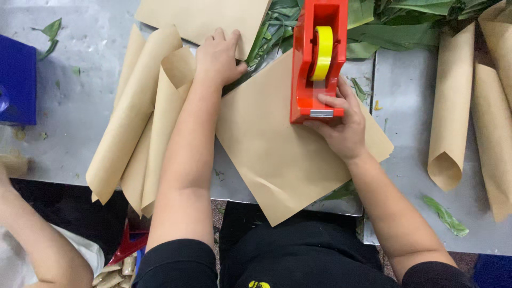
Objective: The person wraps small plastic-wrapped items in green leaves and then encloses them in brown paper. They fold the paper into a cone shape, secure the ends with tape from a dispenser, and place the finished bundles on the table. The process is repeated for multiple items.
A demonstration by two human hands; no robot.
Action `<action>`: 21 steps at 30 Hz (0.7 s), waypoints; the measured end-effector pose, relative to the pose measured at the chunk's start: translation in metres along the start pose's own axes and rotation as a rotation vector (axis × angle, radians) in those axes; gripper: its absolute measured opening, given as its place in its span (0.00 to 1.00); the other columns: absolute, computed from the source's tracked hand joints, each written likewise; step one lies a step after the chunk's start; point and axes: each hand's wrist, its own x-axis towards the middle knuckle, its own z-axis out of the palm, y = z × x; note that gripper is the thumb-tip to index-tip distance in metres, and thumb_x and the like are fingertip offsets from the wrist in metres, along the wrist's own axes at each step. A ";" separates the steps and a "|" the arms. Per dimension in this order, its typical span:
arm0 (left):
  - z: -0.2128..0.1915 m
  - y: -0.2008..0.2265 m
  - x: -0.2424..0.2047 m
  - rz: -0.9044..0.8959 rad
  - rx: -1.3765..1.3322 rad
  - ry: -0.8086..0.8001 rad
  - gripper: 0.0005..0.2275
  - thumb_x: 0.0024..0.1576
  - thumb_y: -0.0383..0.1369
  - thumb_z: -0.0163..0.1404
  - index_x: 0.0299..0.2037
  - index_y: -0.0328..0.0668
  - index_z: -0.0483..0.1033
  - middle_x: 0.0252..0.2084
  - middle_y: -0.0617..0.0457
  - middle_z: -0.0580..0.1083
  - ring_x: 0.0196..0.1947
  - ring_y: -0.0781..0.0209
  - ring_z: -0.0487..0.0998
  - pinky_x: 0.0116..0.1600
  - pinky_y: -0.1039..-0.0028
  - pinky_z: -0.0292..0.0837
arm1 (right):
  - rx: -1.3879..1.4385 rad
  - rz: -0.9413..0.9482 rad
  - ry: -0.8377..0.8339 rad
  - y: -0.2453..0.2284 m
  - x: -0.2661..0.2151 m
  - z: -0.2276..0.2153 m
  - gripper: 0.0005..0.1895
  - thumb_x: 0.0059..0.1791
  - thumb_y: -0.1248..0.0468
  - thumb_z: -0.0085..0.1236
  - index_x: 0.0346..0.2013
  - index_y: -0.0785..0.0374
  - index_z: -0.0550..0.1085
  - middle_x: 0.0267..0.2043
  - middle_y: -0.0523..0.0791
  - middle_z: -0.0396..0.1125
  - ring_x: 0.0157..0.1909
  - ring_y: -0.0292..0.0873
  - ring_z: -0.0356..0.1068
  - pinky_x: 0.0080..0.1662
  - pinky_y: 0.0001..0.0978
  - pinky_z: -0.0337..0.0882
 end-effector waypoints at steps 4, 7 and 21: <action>0.021 0.008 0.009 -0.063 0.001 -0.006 0.29 0.48 0.44 0.62 0.56 0.43 0.67 0.50 0.37 0.69 0.48 0.35 0.73 0.47 0.53 0.73 | 0.458 0.316 0.066 0.010 -0.010 -0.008 0.28 0.44 0.74 0.70 0.56 0.61 0.71 0.78 0.51 0.49 0.72 0.48 0.62 0.65 0.42 0.72; 0.038 0.016 0.014 -0.145 0.043 0.082 0.27 0.44 0.36 0.60 0.56 0.45 0.68 0.49 0.38 0.70 0.46 0.35 0.74 0.43 0.57 0.75 | 0.563 0.366 0.150 0.028 -0.018 -0.030 0.22 0.53 0.76 0.68 0.60 0.67 0.69 0.63 0.49 0.67 0.65 0.42 0.69 0.69 0.37 0.71; -0.030 -0.037 0.051 -0.133 -0.275 -0.377 0.20 0.60 0.47 0.54 0.60 0.55 0.75 0.50 0.40 0.77 0.48 0.40 0.77 0.54 0.56 0.70 | -0.471 0.186 -0.159 0.077 -0.019 -0.163 0.33 0.42 0.76 0.73 0.60 0.64 0.72 0.71 0.62 0.60 0.69 0.56 0.64 0.63 0.42 0.67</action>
